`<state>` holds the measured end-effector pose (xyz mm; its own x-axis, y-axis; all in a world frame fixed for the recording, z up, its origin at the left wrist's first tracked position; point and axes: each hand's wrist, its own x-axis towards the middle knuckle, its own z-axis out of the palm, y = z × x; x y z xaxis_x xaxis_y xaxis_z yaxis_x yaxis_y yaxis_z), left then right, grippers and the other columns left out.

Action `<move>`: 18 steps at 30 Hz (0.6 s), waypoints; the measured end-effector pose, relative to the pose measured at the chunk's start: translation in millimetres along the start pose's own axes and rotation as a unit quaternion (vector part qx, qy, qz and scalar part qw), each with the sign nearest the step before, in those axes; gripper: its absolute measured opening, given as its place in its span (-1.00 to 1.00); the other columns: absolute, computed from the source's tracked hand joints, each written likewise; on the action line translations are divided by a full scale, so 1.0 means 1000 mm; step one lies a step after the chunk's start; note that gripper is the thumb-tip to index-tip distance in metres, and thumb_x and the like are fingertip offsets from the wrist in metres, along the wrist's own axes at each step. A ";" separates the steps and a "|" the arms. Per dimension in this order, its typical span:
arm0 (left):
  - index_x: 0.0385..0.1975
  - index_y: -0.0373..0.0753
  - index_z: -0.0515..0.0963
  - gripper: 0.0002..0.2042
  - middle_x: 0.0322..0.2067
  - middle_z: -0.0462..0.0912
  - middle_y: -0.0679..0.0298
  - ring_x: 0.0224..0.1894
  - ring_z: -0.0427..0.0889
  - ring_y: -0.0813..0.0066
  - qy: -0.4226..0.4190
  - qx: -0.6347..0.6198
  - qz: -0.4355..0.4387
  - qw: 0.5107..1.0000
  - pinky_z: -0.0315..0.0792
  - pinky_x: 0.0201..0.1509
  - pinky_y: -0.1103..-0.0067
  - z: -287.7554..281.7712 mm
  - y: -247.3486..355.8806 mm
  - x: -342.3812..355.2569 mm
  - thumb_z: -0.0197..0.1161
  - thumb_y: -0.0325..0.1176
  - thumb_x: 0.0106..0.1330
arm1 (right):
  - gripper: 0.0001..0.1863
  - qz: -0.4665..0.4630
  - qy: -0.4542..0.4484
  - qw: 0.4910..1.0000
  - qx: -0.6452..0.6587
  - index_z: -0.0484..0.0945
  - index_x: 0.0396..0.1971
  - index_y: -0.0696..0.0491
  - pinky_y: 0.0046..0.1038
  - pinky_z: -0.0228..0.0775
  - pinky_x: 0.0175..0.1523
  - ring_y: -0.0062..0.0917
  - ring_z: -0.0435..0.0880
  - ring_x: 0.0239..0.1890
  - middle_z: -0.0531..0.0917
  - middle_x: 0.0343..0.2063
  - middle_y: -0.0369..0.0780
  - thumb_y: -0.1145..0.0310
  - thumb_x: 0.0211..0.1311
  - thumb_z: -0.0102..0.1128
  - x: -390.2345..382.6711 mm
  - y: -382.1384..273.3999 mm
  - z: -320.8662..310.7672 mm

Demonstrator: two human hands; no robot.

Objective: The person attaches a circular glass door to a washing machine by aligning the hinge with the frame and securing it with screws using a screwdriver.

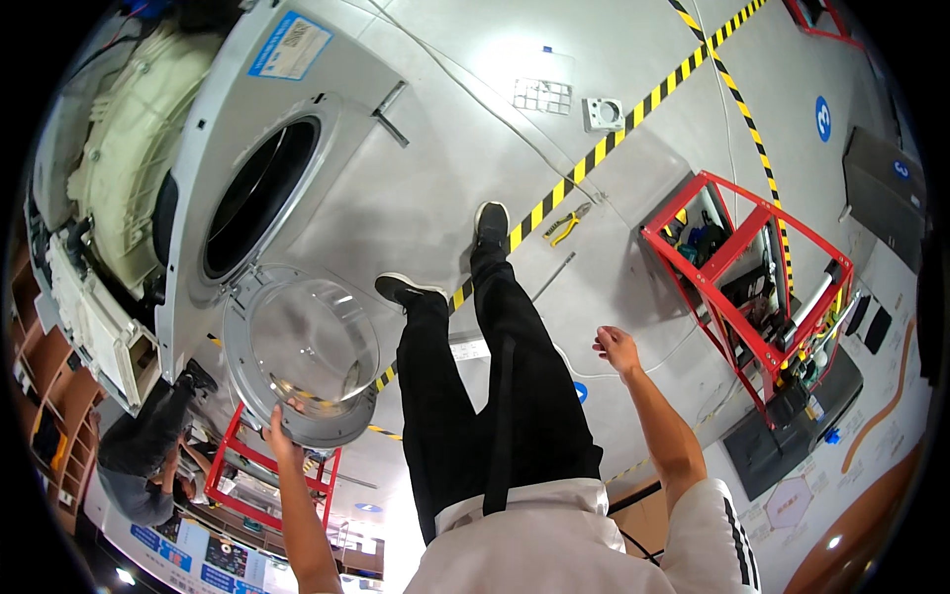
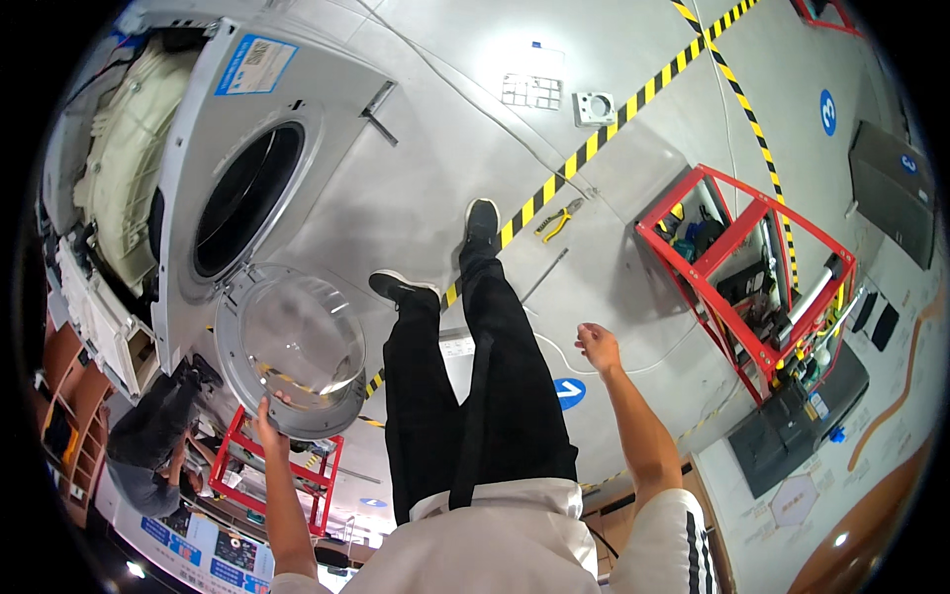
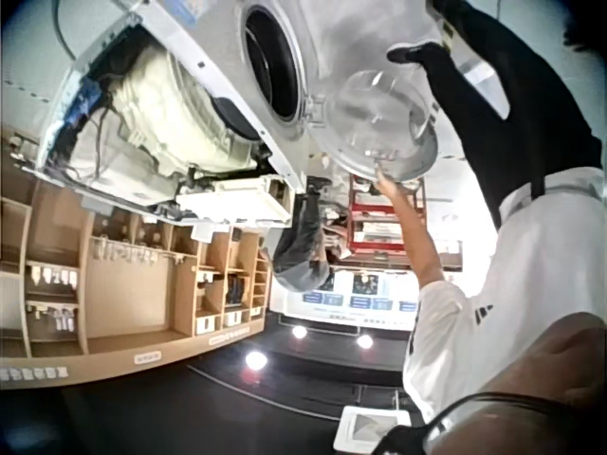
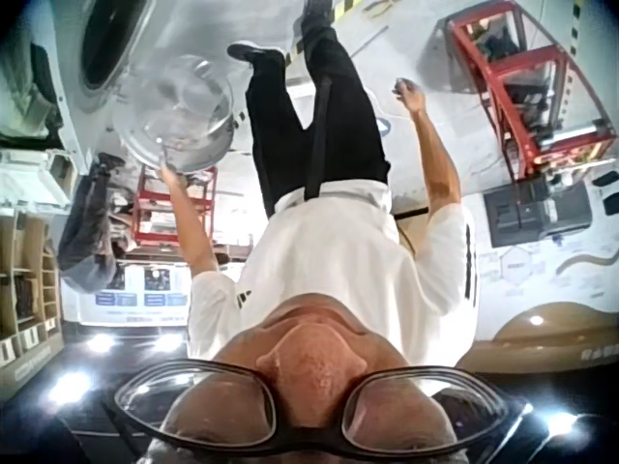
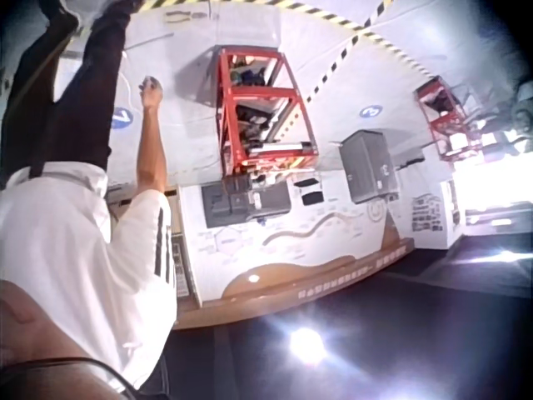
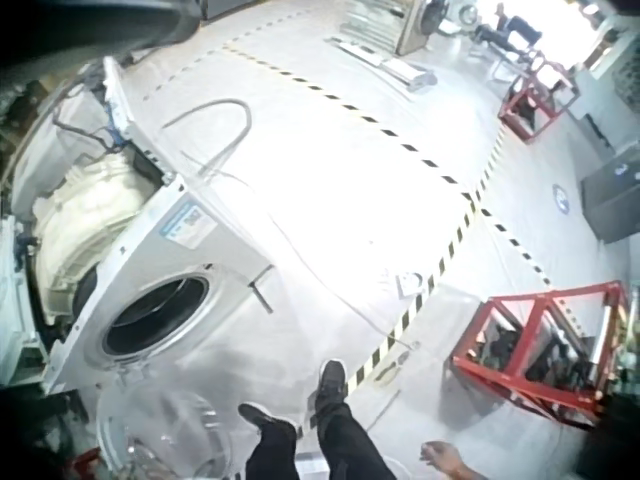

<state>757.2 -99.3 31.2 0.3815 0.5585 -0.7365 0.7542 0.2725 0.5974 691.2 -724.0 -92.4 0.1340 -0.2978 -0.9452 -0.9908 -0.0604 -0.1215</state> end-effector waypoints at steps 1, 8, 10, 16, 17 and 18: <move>-0.08 -0.47 0.33 -0.64 -0.28 0.58 0.04 -0.32 0.62 0.26 0.026 0.004 -0.010 1.000 0.52 -0.24 0.43 0.001 0.000 -0.002 0.13 -0.35 0.21 | -0.60 0.005 -0.010 1.000 -0.002 0.47 -0.08 0.15 -0.53 0.45 -0.25 -0.55 0.63 -0.30 0.61 -0.32 -0.22 0.14 0.26 0.03 0.001 -0.001 0.002; -0.13 -0.48 0.37 -0.67 -0.25 0.57 0.06 -0.24 0.60 0.27 -0.015 -0.006 -0.044 0.999 0.49 -0.13 0.46 -0.015 -0.003 0.009 0.10 -0.32 0.24 | -0.62 -0.001 -0.059 0.998 -0.003 0.49 -0.10 0.15 -0.53 0.45 -0.23 -0.57 0.62 -0.30 0.61 -0.30 -0.22 0.16 0.26 0.03 0.003 -0.006 0.029; -0.13 -0.49 0.37 -0.67 -0.26 0.57 0.07 -0.24 0.58 0.31 0.005 0.008 -0.043 0.999 0.46 -0.10 0.47 -0.007 -0.001 0.005 0.09 -0.33 0.25 | -0.62 -0.022 -0.058 0.998 -0.002 0.50 -0.12 0.16 -0.54 0.45 -0.27 -0.57 0.64 -0.32 0.63 -0.33 -0.21 0.15 0.25 0.04 0.006 -0.011 0.032; -0.10 -0.51 0.37 -0.65 -0.26 0.57 0.05 -0.22 0.58 0.28 -0.027 0.005 -0.048 0.998 0.46 -0.08 0.45 -0.019 -0.004 0.008 0.07 -0.32 0.25 | -0.58 -0.029 -0.059 0.997 -0.029 0.48 -0.10 0.19 -0.58 0.45 -0.25 -0.58 0.62 -0.30 0.62 -0.34 -0.21 0.14 0.25 0.04 0.011 -0.021 0.024; -0.12 -0.51 0.38 -0.66 -0.25 0.58 0.04 -0.21 0.58 0.27 -0.042 -0.010 -0.057 0.997 0.46 -0.07 0.44 -0.018 -0.004 0.009 0.06 -0.32 0.26 | -0.58 -0.030 -0.054 0.998 -0.030 0.48 -0.09 0.19 -0.58 0.45 -0.25 -0.58 0.62 -0.30 0.61 -0.34 -0.21 0.14 0.25 0.04 0.013 -0.021 0.023; -0.13 -0.51 0.38 -0.66 -0.25 0.58 0.03 -0.21 0.59 0.27 -0.032 -0.002 -0.060 0.998 0.46 -0.07 0.43 -0.017 -0.003 0.009 0.06 -0.32 0.26 | -0.58 -0.032 -0.050 0.998 -0.032 0.48 -0.09 0.19 -0.58 0.45 -0.26 -0.57 0.62 -0.30 0.61 -0.34 -0.21 0.14 0.25 0.04 0.015 -0.020 0.021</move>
<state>748.8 -82.0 28.2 0.3216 0.4705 -0.8217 0.7941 0.3386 0.5047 712.3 -707.2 -110.3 0.1913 -0.1956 -0.9618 -0.9765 -0.1374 -0.1663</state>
